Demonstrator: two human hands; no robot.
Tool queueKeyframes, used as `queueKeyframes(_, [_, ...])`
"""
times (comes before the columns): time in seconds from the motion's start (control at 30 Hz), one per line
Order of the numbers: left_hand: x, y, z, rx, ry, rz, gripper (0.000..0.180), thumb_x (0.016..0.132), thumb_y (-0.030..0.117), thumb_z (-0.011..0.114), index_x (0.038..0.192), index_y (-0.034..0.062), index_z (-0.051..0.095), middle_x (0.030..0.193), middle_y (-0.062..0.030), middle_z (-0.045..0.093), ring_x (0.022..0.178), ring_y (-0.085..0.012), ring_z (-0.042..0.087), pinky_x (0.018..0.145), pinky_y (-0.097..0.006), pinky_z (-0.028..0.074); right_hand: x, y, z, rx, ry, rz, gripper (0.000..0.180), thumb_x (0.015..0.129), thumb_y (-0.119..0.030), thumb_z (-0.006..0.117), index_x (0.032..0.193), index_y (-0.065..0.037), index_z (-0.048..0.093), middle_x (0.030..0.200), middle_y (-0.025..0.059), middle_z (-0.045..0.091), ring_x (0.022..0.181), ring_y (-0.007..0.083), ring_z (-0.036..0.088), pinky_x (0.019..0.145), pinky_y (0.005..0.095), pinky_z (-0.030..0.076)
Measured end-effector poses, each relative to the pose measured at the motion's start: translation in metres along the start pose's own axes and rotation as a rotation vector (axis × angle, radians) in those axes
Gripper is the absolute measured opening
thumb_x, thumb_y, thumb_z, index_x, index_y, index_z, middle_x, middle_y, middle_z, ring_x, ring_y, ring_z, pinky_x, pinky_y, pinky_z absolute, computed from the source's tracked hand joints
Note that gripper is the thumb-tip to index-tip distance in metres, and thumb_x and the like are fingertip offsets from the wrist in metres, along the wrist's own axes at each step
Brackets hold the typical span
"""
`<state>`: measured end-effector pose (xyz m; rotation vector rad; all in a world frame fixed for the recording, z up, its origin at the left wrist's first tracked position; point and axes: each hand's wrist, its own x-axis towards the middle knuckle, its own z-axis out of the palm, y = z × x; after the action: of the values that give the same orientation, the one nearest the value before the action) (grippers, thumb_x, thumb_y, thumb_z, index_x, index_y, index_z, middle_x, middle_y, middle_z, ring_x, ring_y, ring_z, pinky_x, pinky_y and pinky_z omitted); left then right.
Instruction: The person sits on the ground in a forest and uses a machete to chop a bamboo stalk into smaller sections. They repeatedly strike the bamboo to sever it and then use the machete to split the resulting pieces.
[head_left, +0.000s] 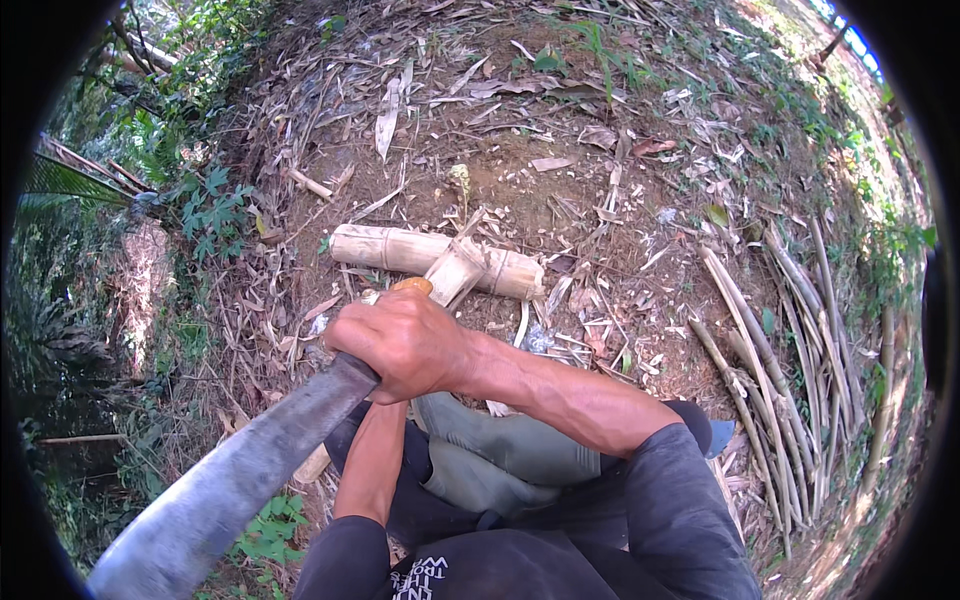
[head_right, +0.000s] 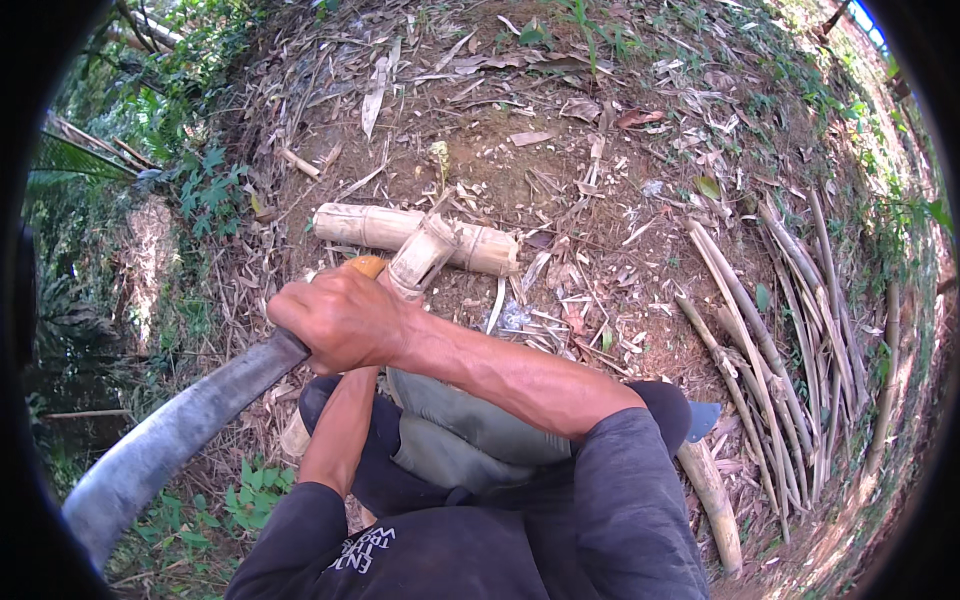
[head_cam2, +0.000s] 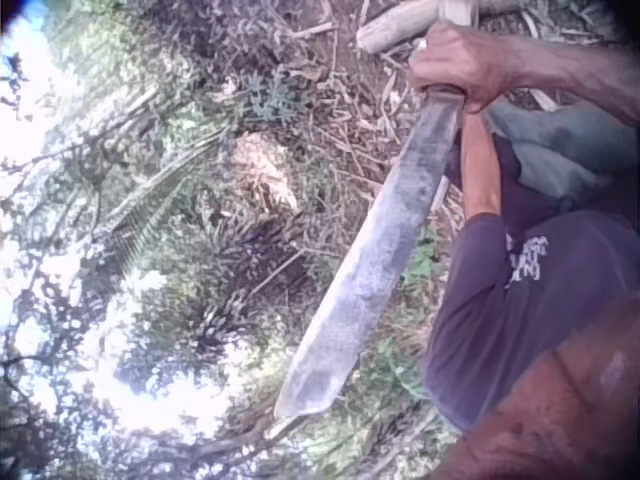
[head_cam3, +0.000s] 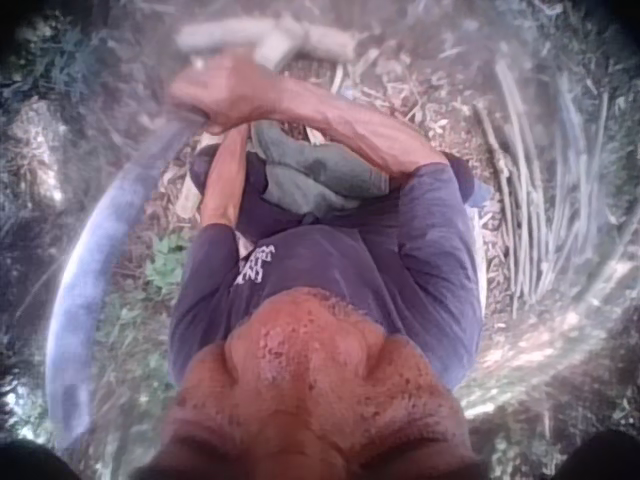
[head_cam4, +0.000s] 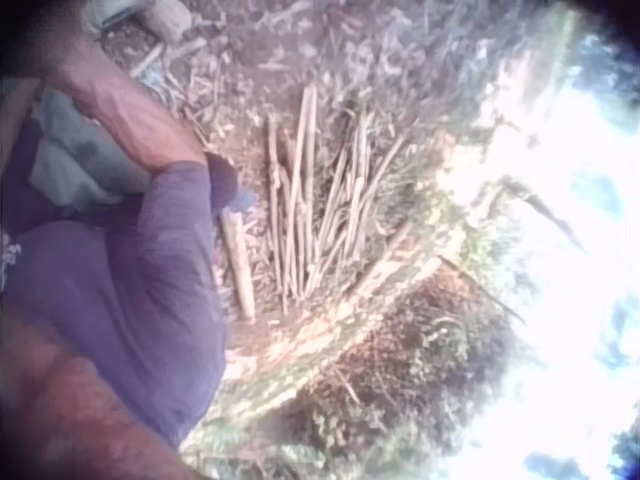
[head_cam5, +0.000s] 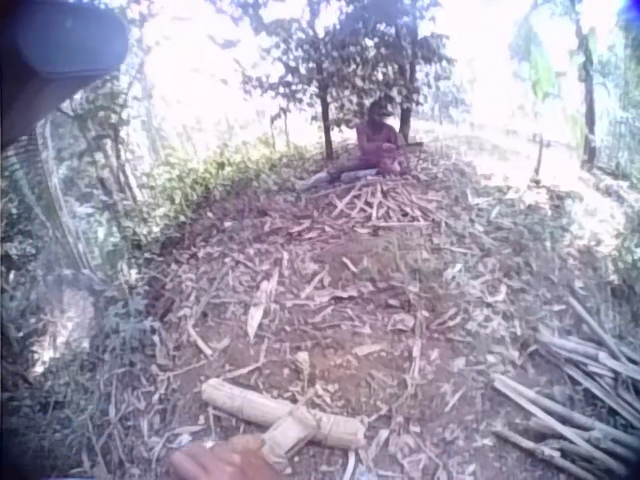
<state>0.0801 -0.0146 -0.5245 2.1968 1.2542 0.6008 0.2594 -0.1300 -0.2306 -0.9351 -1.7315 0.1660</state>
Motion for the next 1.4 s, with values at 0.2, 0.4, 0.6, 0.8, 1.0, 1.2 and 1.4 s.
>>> queueKeyframes(0.2, [0.006, 0.131, -0.012, 0.478, -0.088, 0.060, 0.083, 0.061, 0.040, 0.084, 0.128, 0.0084, 0.046, 0.116, -0.0127, 0.056, 0.109, -0.0320, 0.054, 0.087, -0.048, 0.044, -0.220, 0.109, -0.110, -0.502, -0.449, 1.107, 0.010, 0.081, -0.005, 0.056, 0.090, 0.000, 0.058, 0.065, 0.0130, 0.063, 0.052, 0.0205, 0.061, 0.045, 0.0353, 0.050])
queueKeyframes(0.4, [0.007, 0.114, -0.020, 0.460, -0.119, 0.044, 0.083, 0.061, 0.034, 0.085, 0.129, 0.0055, 0.046, 0.120, -0.0150, 0.056, 0.113, -0.0364, 0.052, 0.093, -0.049, 0.042, -0.114, 0.058, -0.044, -0.364, -0.286, 0.637, 0.021, 0.075, -0.003, 0.058, 0.095, -0.003, 0.055, 0.070, 0.0124, 0.062, 0.050, 0.0260, 0.058, 0.045, 0.0415, 0.048])
queueKeyframes(0.6, [0.010, 0.101, -0.029, 0.308, -0.237, 0.111, 0.084, 0.061, 0.033, 0.084, 0.130, 0.0051, 0.046, 0.121, -0.0165, 0.055, 0.113, -0.0370, 0.052, 0.094, -0.049, 0.042, -0.034, 0.024, -0.019, -0.112, 0.023, 0.167, 0.029, 0.066, -0.009, 0.072, 0.089, -0.006, 0.054, 0.068, 0.0119, 0.062, 0.059, 0.0322, 0.063, 0.052, 0.0425, 0.050])
queueKeyframes(0.8, [0.011, 0.131, -0.025, 0.410, -0.086, 0.074, 0.084, 0.060, 0.034, 0.085, 0.128, 0.0043, 0.046, 0.119, -0.0164, 0.055, 0.113, -0.0357, 0.052, 0.093, -0.047, 0.043, -0.210, 0.106, -0.088, -0.585, -0.523, 1.131, 0.025, 0.078, -0.004, 0.056, 0.102, 0.002, 0.059, 0.067, 0.0159, 0.064, 0.055, 0.0275, 0.063, 0.047, 0.0397, 0.052])
queueKeyframes(1.0, [0.003, 0.120, -0.037, 0.109, -0.273, -0.081, 0.079, 0.061, 0.034, 0.084, 0.125, 0.0053, 0.049, 0.116, -0.0145, 0.057, 0.109, -0.0336, 0.055, 0.089, -0.048, 0.045, -0.038, 0.005, -0.014, -0.208, -0.033, 0.236, 0.014, 0.075, -0.006, 0.061, 0.085, -0.004, 0.051, 0.064, 0.0115, 0.058, 0.051, 0.0284, 0.061, 0.048, 0.0427, 0.050])
queueKeyframes(1.2, [0.011, 0.101, -0.011, 0.385, -0.127, 0.141, 0.085, 0.059, 0.039, 0.085, 0.128, 0.0056, 0.048, 0.115, -0.0141, 0.058, 0.109, -0.0343, 0.055, 0.089, -0.047, 0.045, -0.117, 0.075, -0.041, -0.283, -0.121, 0.532, 0.026, 0.072, -0.018, 0.071, 0.087, -0.007, 0.052, 0.066, 0.0069, 0.056, 0.056, 0.0263, 0.060, 0.050, 0.0390, 0.049])
queueKeyframes(1.4, [0.006, 0.124, -0.010, 0.391, -0.093, 0.124, 0.082, 0.063, 0.036, 0.084, 0.129, 0.0070, 0.046, 0.116, -0.0125, 0.056, 0.110, -0.0333, 0.054, 0.090, -0.047, 0.043, -0.162, 0.074, -0.079, -0.516, -0.481, 1.130, 0.023, 0.078, -0.010, 0.061, 0.098, 0.000, 0.061, 0.067, 0.0147, 0.066, 0.059, 0.0282, 0.067, 0.053, 0.0421, 0.053])
